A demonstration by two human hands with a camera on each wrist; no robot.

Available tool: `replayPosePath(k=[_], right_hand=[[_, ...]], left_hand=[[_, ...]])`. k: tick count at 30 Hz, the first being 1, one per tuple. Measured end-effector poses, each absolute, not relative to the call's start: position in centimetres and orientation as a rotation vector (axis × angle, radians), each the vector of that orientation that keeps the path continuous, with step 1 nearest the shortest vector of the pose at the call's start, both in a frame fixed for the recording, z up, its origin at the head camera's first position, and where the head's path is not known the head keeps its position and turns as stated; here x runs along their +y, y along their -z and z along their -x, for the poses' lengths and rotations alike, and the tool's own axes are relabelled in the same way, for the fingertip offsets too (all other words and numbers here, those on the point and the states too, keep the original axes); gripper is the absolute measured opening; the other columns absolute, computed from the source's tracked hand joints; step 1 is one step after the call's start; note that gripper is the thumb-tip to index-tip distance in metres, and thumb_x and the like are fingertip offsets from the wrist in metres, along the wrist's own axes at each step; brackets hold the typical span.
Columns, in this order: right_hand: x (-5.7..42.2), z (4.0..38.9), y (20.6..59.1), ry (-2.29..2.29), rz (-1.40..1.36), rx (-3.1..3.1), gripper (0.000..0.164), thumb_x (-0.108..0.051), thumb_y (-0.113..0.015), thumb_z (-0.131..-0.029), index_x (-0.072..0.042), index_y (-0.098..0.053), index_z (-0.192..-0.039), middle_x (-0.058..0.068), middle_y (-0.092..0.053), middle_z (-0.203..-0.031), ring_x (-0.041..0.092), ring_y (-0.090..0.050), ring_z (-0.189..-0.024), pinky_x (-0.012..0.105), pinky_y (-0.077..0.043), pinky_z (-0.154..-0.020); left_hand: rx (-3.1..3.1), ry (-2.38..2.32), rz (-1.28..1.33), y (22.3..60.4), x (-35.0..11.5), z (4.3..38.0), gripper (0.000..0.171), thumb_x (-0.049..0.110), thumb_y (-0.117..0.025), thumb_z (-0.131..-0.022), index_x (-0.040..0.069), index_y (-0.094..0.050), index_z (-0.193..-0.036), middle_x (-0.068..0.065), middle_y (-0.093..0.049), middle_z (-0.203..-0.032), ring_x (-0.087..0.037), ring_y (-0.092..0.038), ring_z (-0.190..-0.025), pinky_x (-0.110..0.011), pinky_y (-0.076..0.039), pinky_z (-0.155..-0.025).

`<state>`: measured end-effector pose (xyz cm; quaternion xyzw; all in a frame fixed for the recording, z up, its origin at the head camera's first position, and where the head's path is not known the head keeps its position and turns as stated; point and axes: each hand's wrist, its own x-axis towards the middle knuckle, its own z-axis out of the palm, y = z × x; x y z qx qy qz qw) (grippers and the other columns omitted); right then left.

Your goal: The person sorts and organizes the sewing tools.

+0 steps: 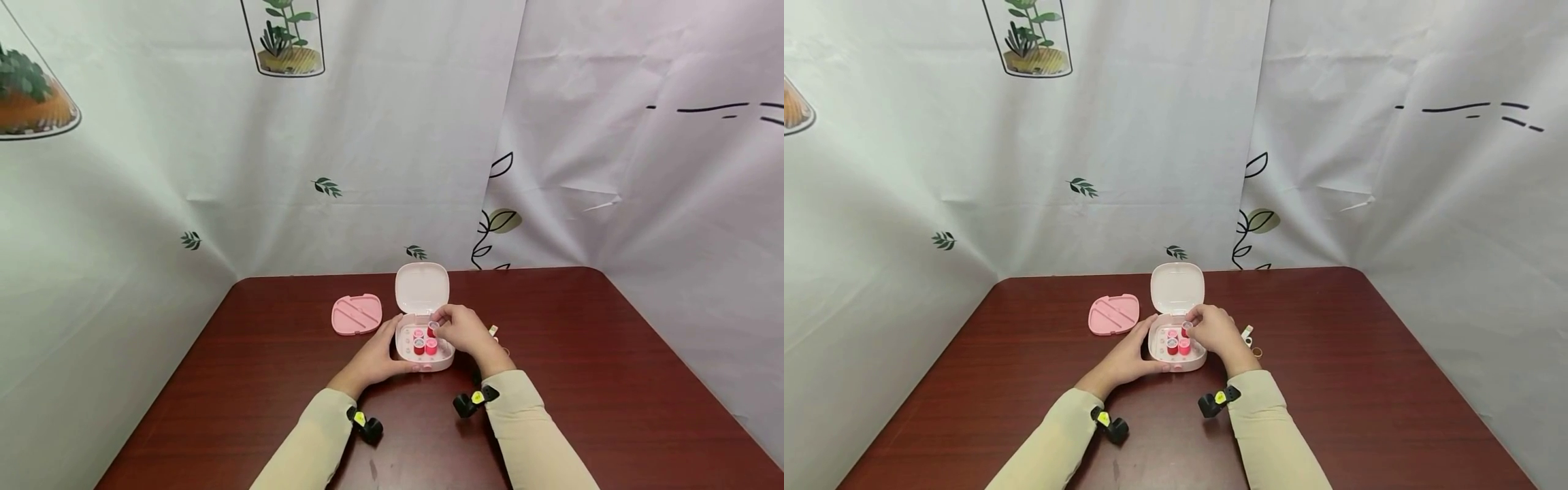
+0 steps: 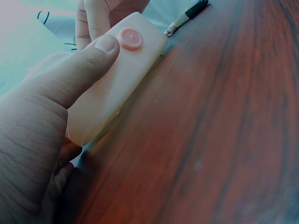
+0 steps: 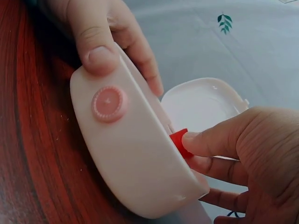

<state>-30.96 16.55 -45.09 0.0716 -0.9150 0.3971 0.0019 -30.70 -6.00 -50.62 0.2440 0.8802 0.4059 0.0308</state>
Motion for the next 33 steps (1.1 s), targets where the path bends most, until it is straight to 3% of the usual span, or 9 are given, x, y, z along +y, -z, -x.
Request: replayPosePath(k=[11,24,33], right_hand=[[16.8,31.0,45.7,-1.231,-0.260,-2.966,0.025,0.000,-0.067,-0.090,-0.010,-0.075,-0.111,0.005,-0.066,-0.089,0.019,-0.059,-0.081,0.031,-0.056,-0.072],[16.6,31.5,46.2,-1.080,-0.383,-2.976,0.024,-0.001,-0.072,-0.089,-0.018,-0.079,-0.105,0.004,-0.070,-0.116,0.021,-0.061,-0.100,0.044,-0.051,-0.095],[17.0,31.4,46.3,-1.079,-0.494,-2.954,0.026,0.001,-0.071,-0.089,-0.015,-0.078,-0.108,0.009,-0.069,-0.122,0.024,-0.062,-0.108,0.048,-0.049,-0.099]], left_hand=[[2.712,-1.245,-0.764,50.4,-5.9,30.7,0.116,0.055,-0.088,-0.071,0.013,-0.028,-0.160,-0.007,-0.034,-0.160,-0.022,-0.039,-0.142,-0.047,-0.033,-0.116],[2.718,-1.255,-0.808,50.5,-5.9,30.9,0.113,0.051,-0.089,-0.073,0.009,-0.028,-0.159,-0.010,-0.037,-0.157,-0.024,-0.042,-0.140,-0.048,-0.034,-0.116],[2.722,-1.249,-0.798,50.4,-6.0,30.7,0.114,0.050,-0.089,-0.072,0.008,-0.028,-0.159,-0.011,-0.035,-0.159,-0.025,-0.040,-0.142,-0.048,-0.033,-0.116]])
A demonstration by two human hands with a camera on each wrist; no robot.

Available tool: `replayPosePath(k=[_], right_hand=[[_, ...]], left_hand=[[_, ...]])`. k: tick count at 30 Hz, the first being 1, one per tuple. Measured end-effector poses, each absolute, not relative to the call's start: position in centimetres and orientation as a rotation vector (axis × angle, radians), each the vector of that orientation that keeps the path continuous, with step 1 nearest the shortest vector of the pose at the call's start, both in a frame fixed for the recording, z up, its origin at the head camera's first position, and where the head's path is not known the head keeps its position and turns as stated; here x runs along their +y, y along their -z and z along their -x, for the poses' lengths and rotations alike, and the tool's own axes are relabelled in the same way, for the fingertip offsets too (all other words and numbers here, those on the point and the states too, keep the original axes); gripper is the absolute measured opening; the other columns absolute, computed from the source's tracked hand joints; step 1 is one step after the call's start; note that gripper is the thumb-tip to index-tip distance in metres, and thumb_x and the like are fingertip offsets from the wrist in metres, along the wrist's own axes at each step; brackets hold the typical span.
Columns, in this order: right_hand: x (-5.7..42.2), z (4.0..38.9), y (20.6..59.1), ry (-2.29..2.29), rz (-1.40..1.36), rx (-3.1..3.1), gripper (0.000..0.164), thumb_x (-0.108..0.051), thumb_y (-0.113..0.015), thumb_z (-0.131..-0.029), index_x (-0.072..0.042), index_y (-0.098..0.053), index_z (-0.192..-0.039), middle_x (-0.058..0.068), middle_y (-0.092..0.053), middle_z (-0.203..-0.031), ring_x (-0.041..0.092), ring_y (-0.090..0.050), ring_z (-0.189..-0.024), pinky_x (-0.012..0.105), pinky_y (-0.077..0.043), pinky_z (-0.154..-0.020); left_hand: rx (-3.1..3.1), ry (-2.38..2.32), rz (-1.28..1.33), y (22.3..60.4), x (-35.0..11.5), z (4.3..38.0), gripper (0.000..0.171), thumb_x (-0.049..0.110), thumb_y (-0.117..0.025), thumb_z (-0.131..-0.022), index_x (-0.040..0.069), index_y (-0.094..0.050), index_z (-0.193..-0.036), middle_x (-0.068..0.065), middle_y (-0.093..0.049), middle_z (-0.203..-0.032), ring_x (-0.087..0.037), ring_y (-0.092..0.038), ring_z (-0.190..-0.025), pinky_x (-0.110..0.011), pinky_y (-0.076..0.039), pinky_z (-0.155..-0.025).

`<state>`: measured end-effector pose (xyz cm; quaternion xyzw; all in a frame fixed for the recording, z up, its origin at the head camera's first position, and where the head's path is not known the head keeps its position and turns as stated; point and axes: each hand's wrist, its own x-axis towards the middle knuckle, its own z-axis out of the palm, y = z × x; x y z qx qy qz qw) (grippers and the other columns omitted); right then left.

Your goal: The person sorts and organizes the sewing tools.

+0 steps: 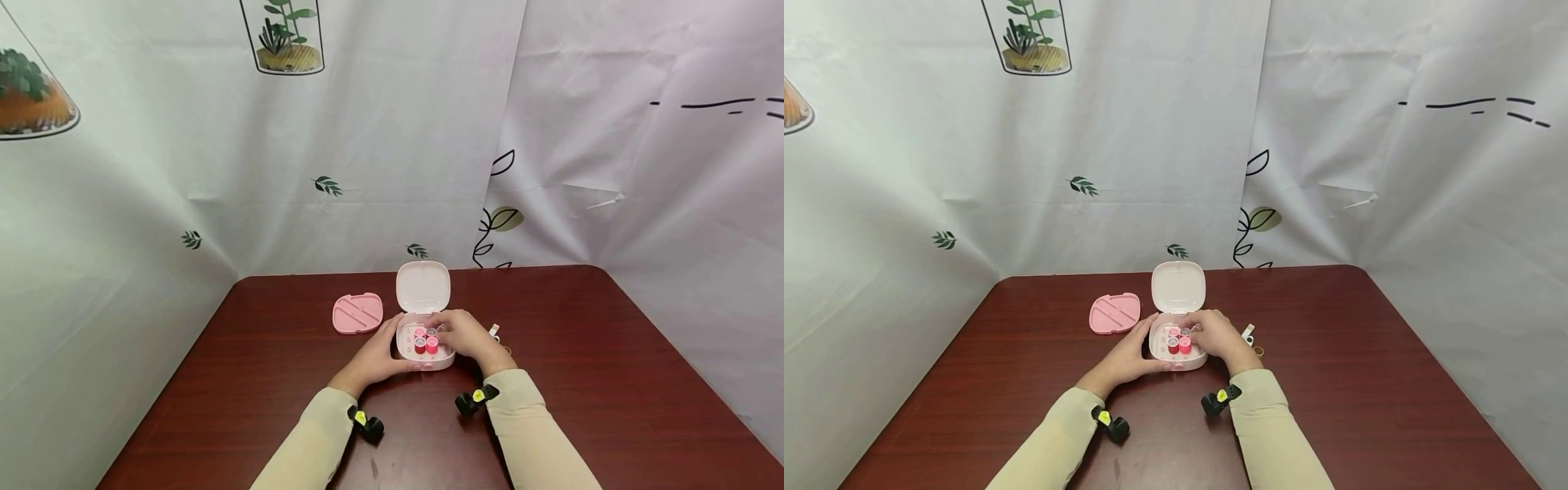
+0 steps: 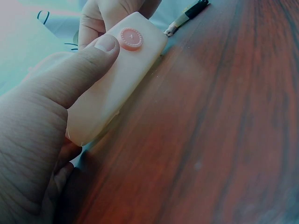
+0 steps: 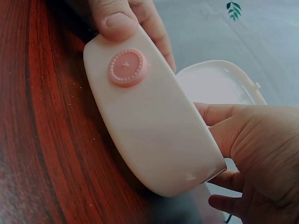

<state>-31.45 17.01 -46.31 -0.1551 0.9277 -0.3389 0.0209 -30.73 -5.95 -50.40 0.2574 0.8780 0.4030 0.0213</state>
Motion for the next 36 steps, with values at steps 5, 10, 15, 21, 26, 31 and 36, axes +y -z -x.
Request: replayPosePath(k=[5,10,15,21,26,31,36], right_hand=[[17.1,31.3,46.1,1.093,0.459,2.844,0.032,0.005,-0.068,-0.090,-0.015,-0.076,-0.114,0.005,-0.071,-0.114,0.022,-0.060,-0.099,0.044,-0.051,-0.095],[17.4,31.1,46.0,1.134,0.454,2.854,0.028,0.002,-0.067,-0.092,-0.013,-0.075,-0.114,0.005,-0.071,-0.112,0.023,-0.061,-0.101,0.048,-0.050,-0.097],[18.4,31.2,45.8,1.222,0.531,2.918,0.017,-0.006,-0.068,-0.095,-0.011,-0.074,-0.110,0.007,-0.069,-0.116,0.028,-0.060,-0.109,0.054,-0.047,-0.102],[20.5,31.5,45.8,1.339,0.568,2.980,0.029,-0.016,-0.063,-0.100,-0.006,-0.064,-0.127,0.012,-0.065,-0.124,0.031,-0.058,-0.117,0.054,-0.046,-0.102],[22.3,31.8,46.6,1.293,0.595,2.968,0.045,-0.030,-0.063,-0.101,-0.005,-0.057,-0.138,0.015,-0.061,-0.134,0.033,-0.056,-0.125,0.055,-0.044,-0.104],[23.0,31.7,47.3,1.199,0.683,2.881,0.066,-0.040,-0.070,-0.094,-0.004,-0.050,-0.146,0.014,-0.056,-0.143,0.033,-0.051,-0.133,0.056,-0.040,-0.109],[22.8,31.2,47.6,1.195,0.663,2.758,0.086,-0.043,-0.080,-0.083,-0.004,-0.043,-0.151,0.015,-0.052,-0.147,0.033,-0.047,-0.136,0.057,-0.036,-0.112]], left_hand=[[2.718,-1.241,-0.775,50.3,-6.0,30.6,0.114,0.052,-0.088,-0.072,0.011,-0.027,-0.160,-0.009,-0.034,-0.160,-0.023,-0.039,-0.142,-0.047,-0.033,-0.116],[2.709,-1.231,-0.744,50.4,-6.1,30.5,0.115,0.054,-0.088,-0.072,0.014,-0.026,-0.161,-0.006,-0.034,-0.160,-0.021,-0.038,-0.143,-0.046,-0.032,-0.117],[2.712,-1.257,-0.759,50.6,-6.0,30.6,0.115,0.054,-0.089,-0.071,0.014,-0.028,-0.160,-0.005,-0.035,-0.160,-0.021,-0.039,-0.142,-0.046,-0.032,-0.117],[2.729,-1.255,-0.777,50.7,-5.9,30.8,0.114,0.055,-0.089,-0.070,0.015,-0.030,-0.159,-0.006,-0.035,-0.159,-0.021,-0.038,-0.143,-0.046,-0.032,-0.117],[2.729,-1.239,-0.772,50.4,-5.9,30.7,0.114,0.054,-0.089,-0.070,0.016,-0.029,-0.160,-0.006,-0.034,-0.160,-0.022,-0.037,-0.144,-0.047,-0.031,-0.117],[2.730,-1.231,-0.753,50.3,-6.0,30.6,0.116,0.055,-0.088,-0.070,0.014,-0.028,-0.160,-0.006,-0.034,-0.160,-0.023,-0.038,-0.144,-0.048,-0.031,-0.117],[2.737,-1.221,-0.749,50.3,-6.0,30.5,0.116,0.058,-0.088,-0.070,0.015,-0.028,-0.160,-0.007,-0.036,-0.159,-0.024,-0.040,-0.142,-0.049,-0.033,-0.116]])
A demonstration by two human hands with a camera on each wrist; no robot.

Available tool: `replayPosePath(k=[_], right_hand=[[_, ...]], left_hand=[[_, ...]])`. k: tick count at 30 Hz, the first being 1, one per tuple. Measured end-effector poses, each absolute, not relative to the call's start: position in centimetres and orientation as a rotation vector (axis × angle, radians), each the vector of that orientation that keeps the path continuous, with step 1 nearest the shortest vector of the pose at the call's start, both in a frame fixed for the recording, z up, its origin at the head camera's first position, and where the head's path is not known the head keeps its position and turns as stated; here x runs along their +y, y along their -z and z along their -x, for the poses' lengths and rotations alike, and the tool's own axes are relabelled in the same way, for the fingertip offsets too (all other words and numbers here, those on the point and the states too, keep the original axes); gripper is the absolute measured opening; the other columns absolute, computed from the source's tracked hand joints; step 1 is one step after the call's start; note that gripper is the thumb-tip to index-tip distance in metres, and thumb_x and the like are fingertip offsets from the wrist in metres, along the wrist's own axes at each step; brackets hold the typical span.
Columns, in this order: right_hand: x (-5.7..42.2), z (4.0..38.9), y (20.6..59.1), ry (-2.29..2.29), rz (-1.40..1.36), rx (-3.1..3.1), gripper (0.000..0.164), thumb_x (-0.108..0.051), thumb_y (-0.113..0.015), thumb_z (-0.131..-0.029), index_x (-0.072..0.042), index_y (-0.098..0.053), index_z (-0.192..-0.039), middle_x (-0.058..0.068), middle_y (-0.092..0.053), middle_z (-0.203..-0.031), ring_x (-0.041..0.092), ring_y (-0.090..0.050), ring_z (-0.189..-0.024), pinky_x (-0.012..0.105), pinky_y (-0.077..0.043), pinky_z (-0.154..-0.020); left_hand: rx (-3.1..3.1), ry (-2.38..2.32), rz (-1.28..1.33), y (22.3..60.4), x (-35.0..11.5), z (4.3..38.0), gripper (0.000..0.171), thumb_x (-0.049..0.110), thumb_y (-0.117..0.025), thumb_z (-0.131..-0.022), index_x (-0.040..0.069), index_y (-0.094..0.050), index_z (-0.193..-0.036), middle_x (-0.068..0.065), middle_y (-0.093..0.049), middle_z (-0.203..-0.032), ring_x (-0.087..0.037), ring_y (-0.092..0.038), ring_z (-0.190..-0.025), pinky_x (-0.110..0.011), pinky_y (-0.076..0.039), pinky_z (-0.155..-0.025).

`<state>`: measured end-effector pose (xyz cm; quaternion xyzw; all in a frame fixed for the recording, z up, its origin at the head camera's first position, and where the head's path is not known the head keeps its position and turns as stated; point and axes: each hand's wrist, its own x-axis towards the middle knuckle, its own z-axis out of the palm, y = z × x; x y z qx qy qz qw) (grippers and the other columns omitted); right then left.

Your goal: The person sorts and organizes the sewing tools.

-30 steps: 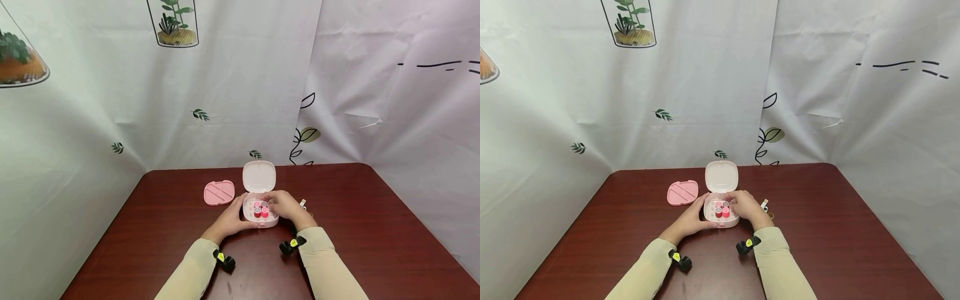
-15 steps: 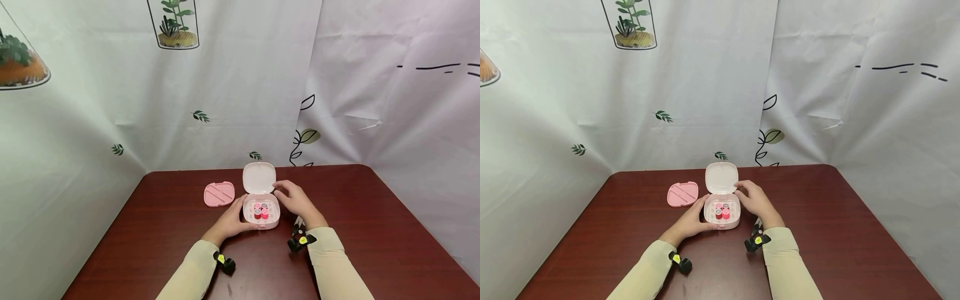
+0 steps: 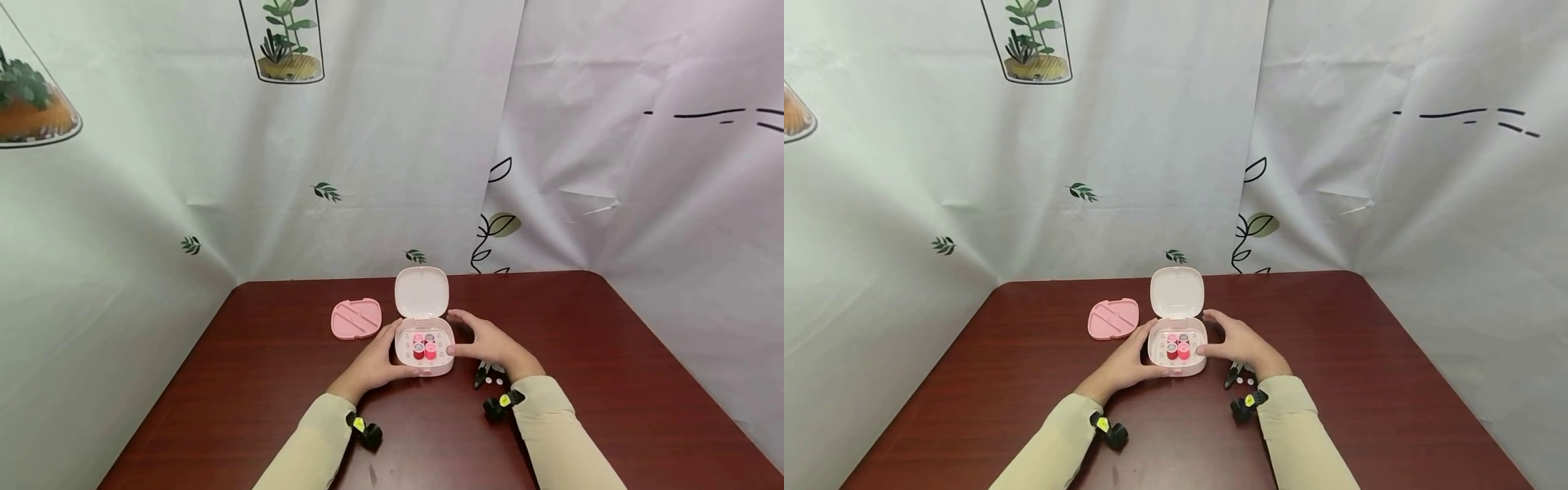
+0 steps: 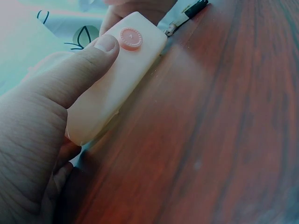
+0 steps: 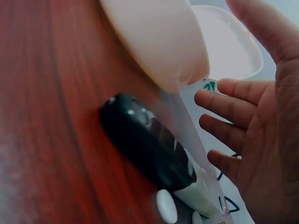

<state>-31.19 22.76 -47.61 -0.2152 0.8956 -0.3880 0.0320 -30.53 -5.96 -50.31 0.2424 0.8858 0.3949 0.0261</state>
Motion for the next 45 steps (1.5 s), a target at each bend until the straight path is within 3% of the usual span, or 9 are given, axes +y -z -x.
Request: replayPosePath(k=[11,21,25,28,33,39,45], right_hand=[[21.4,30.8,48.6,1.051,0.678,2.769,0.114,-0.054,-0.090,-0.065,-0.009,-0.035,-0.154,0.011,-0.055,-0.140,0.032,-0.051,-0.125,0.058,-0.040,-0.106],[20.8,30.8,48.7,0.997,0.745,2.887,0.113,-0.061,-0.089,-0.060,-0.011,-0.042,-0.149,0.002,-0.059,-0.131,0.026,-0.055,-0.116,0.054,-0.044,-0.101],[20.7,30.8,49.0,0.972,0.725,2.907,0.113,-0.062,-0.088,-0.060,-0.011,-0.041,-0.149,0.002,-0.059,-0.132,0.026,-0.055,-0.117,0.055,-0.043,-0.102],[20.5,30.6,49.1,0.973,0.703,2.895,0.114,-0.062,-0.088,-0.061,-0.012,-0.039,-0.151,0.004,-0.058,-0.135,0.028,-0.054,-0.121,0.057,-0.039,-0.107],[20.4,30.6,48.9,0.951,0.691,2.899,0.117,-0.063,-0.087,-0.062,-0.014,-0.034,-0.154,0.006,-0.053,-0.142,0.032,-0.050,-0.129,0.061,-0.030,-0.113],[20.6,30.7,48.7,0.912,0.768,2.926,0.114,-0.060,-0.087,-0.063,-0.008,-0.037,-0.152,0.009,-0.056,-0.140,0.029,-0.055,-0.124,0.058,-0.035,-0.110],[20.3,30.7,48.9,0.906,0.704,2.915,0.115,-0.062,-0.086,-0.063,-0.012,-0.037,-0.153,0.006,-0.055,-0.141,0.030,-0.052,-0.126,0.056,-0.037,-0.109]], left_hand=[[2.731,-1.230,-0.790,50.6,-5.7,30.6,0.115,0.057,-0.087,-0.071,0.015,-0.028,-0.160,-0.007,-0.034,-0.160,-0.023,-0.039,-0.143,-0.049,-0.033,-0.116],[2.691,-1.197,-0.909,49.2,-6.3,30.9,0.116,0.049,-0.091,-0.070,0.012,-0.027,-0.160,-0.009,-0.035,-0.158,-0.022,-0.037,-0.143,-0.047,-0.032,-0.117],[2.671,-1.159,-0.905,47.6,-7.5,31.1,0.116,0.044,-0.091,-0.071,0.008,-0.025,-0.160,-0.011,-0.032,-0.161,-0.027,-0.035,-0.145,-0.049,-0.030,-0.118],[2.668,-1.147,-0.881,45.9,-9.0,31.7,0.103,0.029,-0.087,-0.078,0.007,-0.028,-0.159,-0.015,-0.032,-0.161,-0.032,-0.034,-0.146,-0.051,-0.028,-0.118],[2.827,-0.948,-0.915,44.0,-11.4,34.2,0.081,0.000,-0.071,-0.081,0.004,-0.036,-0.154,-0.018,-0.037,-0.156,-0.035,-0.044,-0.137,-0.051,-0.037,-0.112],[3.010,-0.614,-0.965,44.7,-12.8,37.4,0.070,0.004,-0.086,-0.077,0.005,-0.055,-0.140,-0.010,-0.053,-0.137,-0.027,-0.058,-0.118,-0.042,-0.049,-0.101],[2.927,-0.586,-0.935,45.6,-13.0,37.9,0.049,-0.008,-0.071,-0.085,0.006,-0.064,-0.132,-0.010,-0.057,-0.126,-0.024,-0.061,-0.103,-0.035,-0.056,-0.086]])
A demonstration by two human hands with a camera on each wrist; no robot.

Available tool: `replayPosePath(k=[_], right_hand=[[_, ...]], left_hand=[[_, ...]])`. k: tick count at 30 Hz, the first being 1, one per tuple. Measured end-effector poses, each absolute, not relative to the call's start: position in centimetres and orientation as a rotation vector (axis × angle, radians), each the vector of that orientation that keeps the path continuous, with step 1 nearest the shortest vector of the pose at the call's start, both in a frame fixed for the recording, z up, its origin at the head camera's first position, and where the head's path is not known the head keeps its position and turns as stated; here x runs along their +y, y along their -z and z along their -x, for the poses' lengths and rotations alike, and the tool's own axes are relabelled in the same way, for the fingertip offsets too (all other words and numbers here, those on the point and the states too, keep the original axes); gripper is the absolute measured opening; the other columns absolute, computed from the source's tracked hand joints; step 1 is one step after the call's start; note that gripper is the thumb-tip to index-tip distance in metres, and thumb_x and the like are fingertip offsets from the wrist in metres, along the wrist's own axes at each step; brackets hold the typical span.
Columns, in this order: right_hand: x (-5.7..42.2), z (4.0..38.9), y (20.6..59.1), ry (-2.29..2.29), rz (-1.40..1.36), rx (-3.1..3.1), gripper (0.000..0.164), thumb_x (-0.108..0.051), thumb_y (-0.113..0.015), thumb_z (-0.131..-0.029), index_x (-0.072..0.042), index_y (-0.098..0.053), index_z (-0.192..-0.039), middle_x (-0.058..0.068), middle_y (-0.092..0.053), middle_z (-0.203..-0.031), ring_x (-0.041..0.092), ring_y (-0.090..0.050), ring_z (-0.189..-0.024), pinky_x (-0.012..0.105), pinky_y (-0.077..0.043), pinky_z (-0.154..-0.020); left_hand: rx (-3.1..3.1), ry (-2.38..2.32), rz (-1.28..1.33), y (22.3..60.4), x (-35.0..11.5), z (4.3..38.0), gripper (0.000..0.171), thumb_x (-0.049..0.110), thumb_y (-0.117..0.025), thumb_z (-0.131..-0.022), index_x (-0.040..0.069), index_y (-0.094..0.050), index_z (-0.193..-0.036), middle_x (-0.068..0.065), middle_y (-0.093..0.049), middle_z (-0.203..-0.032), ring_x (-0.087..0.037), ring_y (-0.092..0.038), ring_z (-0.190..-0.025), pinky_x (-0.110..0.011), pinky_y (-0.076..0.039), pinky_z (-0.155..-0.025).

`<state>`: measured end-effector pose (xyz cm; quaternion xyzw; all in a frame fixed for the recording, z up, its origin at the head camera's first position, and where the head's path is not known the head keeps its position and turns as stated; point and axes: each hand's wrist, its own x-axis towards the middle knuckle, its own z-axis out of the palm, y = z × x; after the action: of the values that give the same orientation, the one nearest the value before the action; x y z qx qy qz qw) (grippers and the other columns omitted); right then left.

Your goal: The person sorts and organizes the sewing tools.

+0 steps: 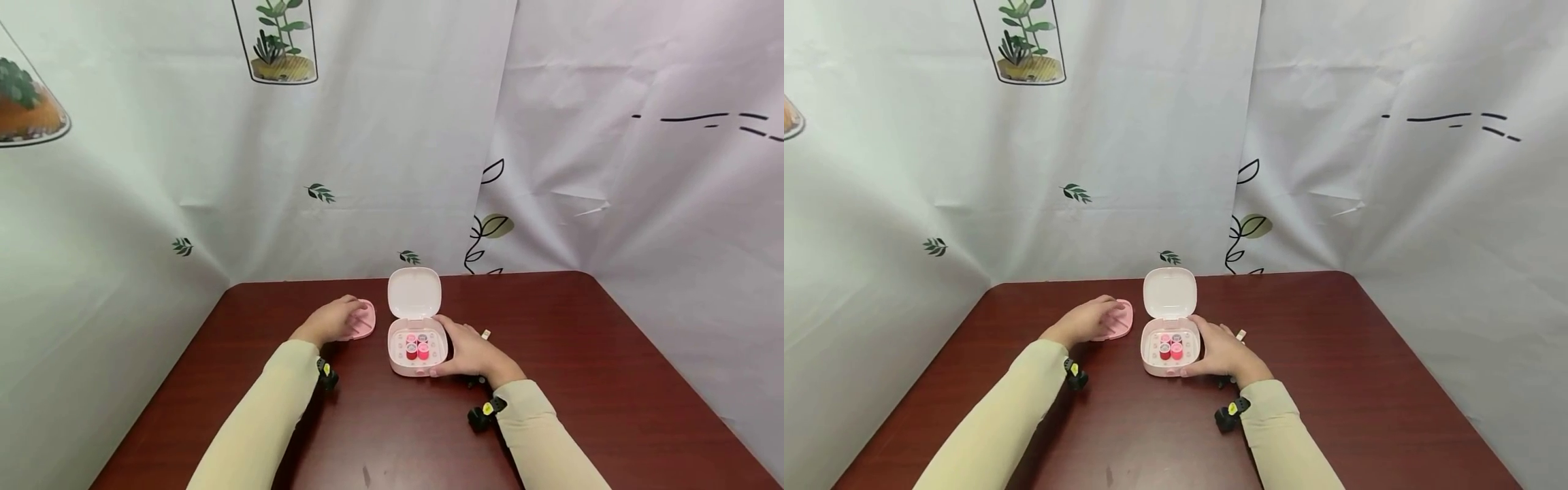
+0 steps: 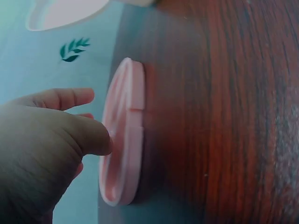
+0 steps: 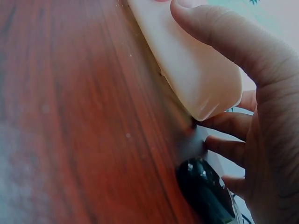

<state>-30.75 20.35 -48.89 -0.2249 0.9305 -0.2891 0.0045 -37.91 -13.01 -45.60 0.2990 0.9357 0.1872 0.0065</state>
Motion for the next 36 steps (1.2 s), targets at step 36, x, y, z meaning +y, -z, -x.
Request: replayPosePath(k=[36], right_hand=[[20.6,31.3,49.4,0.983,0.789,2.901,0.111,-0.055,-0.088,-0.064,-0.011,-0.037,-0.152,0.008,-0.057,-0.135,0.027,-0.053,-0.122,0.056,-0.039,-0.107]], left_hand=[[2.853,-0.320,-1.249,41.6,-9.6,34.3,0.040,0.005,-0.077,-0.081,0.025,-0.077,-0.116,0.007,-0.063,-0.112,-0.013,-0.056,-0.102,-0.030,-0.051,-0.090]])
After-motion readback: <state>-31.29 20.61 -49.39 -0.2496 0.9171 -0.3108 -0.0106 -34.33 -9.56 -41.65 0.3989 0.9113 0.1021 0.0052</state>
